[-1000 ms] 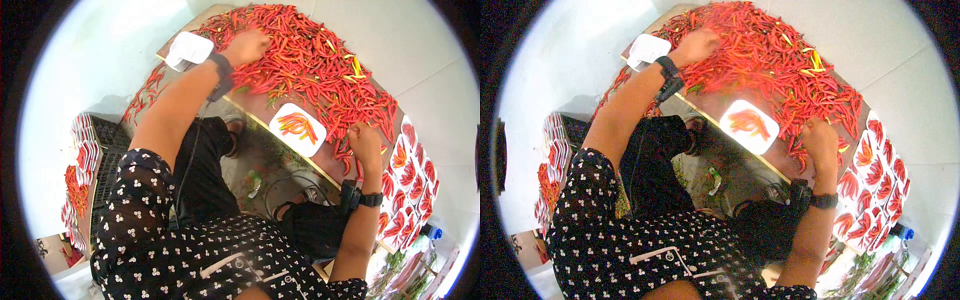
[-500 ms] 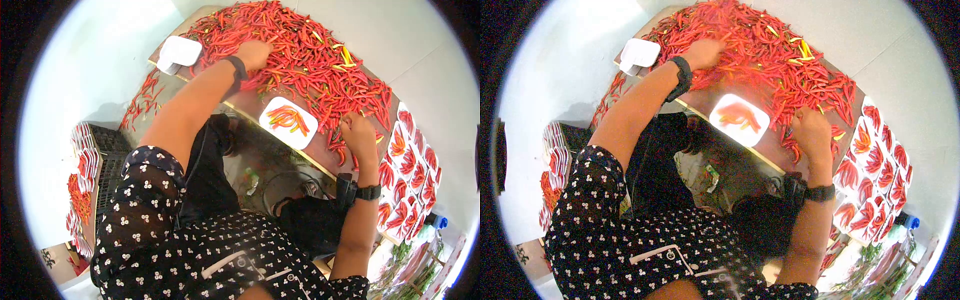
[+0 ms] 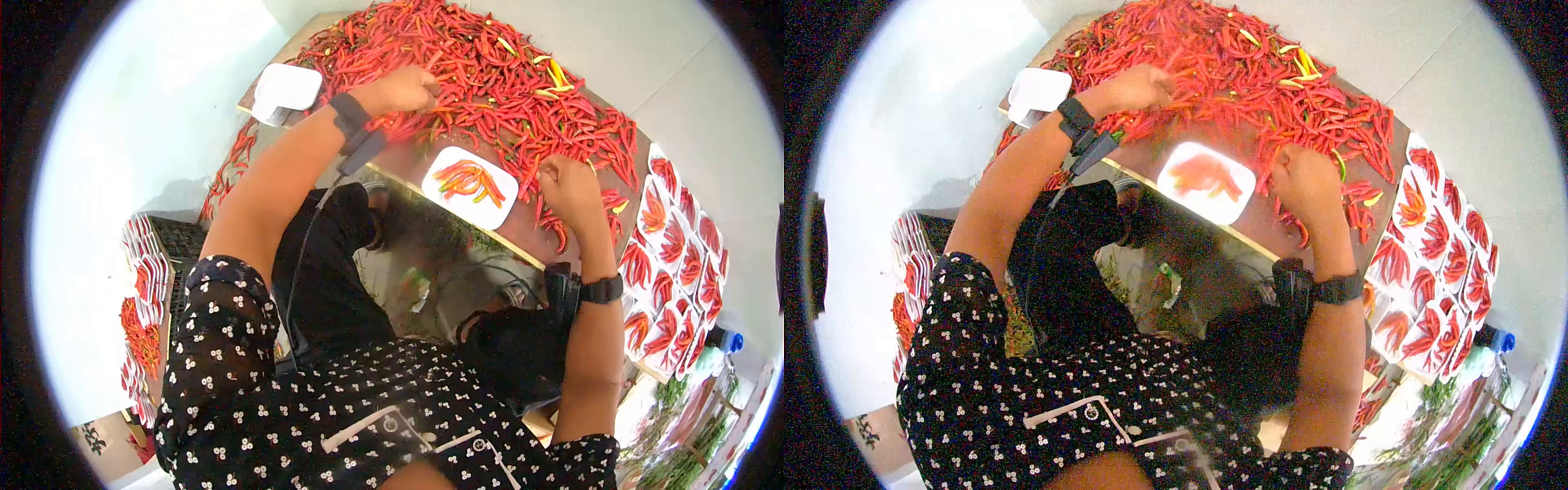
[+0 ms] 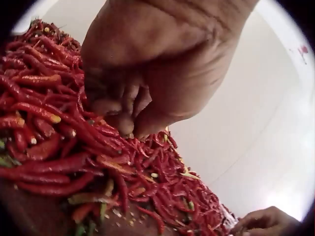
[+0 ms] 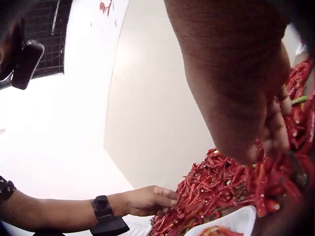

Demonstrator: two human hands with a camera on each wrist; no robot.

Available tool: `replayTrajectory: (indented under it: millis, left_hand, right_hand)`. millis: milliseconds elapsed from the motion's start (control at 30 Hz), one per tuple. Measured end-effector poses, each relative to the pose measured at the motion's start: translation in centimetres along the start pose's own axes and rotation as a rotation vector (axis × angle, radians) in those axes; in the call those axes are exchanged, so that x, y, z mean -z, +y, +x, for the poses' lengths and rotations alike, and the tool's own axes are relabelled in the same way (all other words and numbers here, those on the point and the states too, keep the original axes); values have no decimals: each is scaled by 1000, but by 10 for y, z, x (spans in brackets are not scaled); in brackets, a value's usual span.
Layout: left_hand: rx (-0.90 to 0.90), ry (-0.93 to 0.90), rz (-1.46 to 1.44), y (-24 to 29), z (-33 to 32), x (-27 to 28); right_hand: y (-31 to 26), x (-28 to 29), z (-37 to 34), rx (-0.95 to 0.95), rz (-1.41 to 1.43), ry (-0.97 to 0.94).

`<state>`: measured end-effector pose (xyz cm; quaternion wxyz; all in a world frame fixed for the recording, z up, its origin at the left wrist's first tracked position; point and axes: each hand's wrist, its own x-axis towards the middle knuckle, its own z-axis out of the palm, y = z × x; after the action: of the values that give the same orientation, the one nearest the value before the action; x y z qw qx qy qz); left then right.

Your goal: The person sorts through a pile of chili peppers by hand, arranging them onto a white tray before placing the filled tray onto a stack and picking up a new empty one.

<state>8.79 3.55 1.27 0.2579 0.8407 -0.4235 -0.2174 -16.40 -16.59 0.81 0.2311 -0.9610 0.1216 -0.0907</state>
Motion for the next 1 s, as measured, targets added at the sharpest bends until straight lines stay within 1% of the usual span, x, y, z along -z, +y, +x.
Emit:
replayTrajectory:
  millis: [33,67,100,167,200,233,300,333,367,433,567,633,700,767,833,933,1000]
  left_hand:
    - [36,-43,-93,11,-7,-4]
    - [-9,-101,11,21,-13,-3]
    - [-7,-107,9,26,-18,-10]
    - [36,-275,-59,33,-21,-18]
    - [-105,-258,-68,15,-16,-33]
    - [-106,-262,-68,12,-17,-39]
    - [-361,-270,91,9,-20,-47]
    - [-339,-273,196,11,-21,-51]
    - [-339,-273,196,12,-22,-53]
    - [-237,-312,238,10,-23,-59]
    - [-243,-309,253,9,-20,-64]
    - [-263,-258,322,10,-20,-65]
    - [-270,-260,324,13,-21,-65]
    - [-279,-262,326,18,-21,-65]
    - [-130,-308,196,27,-23,-65]
    - [-95,-310,155,38,-29,-63]
    - [-124,-305,173,37,-29,-64]
  right_hand:
    - [-4,-2,1,12,-10,4]
    - [-7,-3,2,26,-21,7]
    - [-9,-5,2,22,-19,3]
    - [-12,-7,4,27,2,-12]
    - [-14,-9,4,23,3,-11]
    - [-15,-11,4,26,-11,-25]
    - [-16,-15,4,28,-25,-39]
    - [-16,-18,4,29,-59,-66]
    - [-17,-21,4,30,-94,-93]
    - [-18,-26,4,40,-78,-103]
    - [-28,-23,0,32,-52,-134]
    - [-28,-25,0,34,-60,-135]
    - [-27,-27,0,36,-67,-138]
    - [-24,-30,1,83,-132,-120]
    - [-24,-31,1,77,-137,-122]
    - [-29,-27,1,63,-155,-129]
    - [-32,-24,0,53,-168,-134]
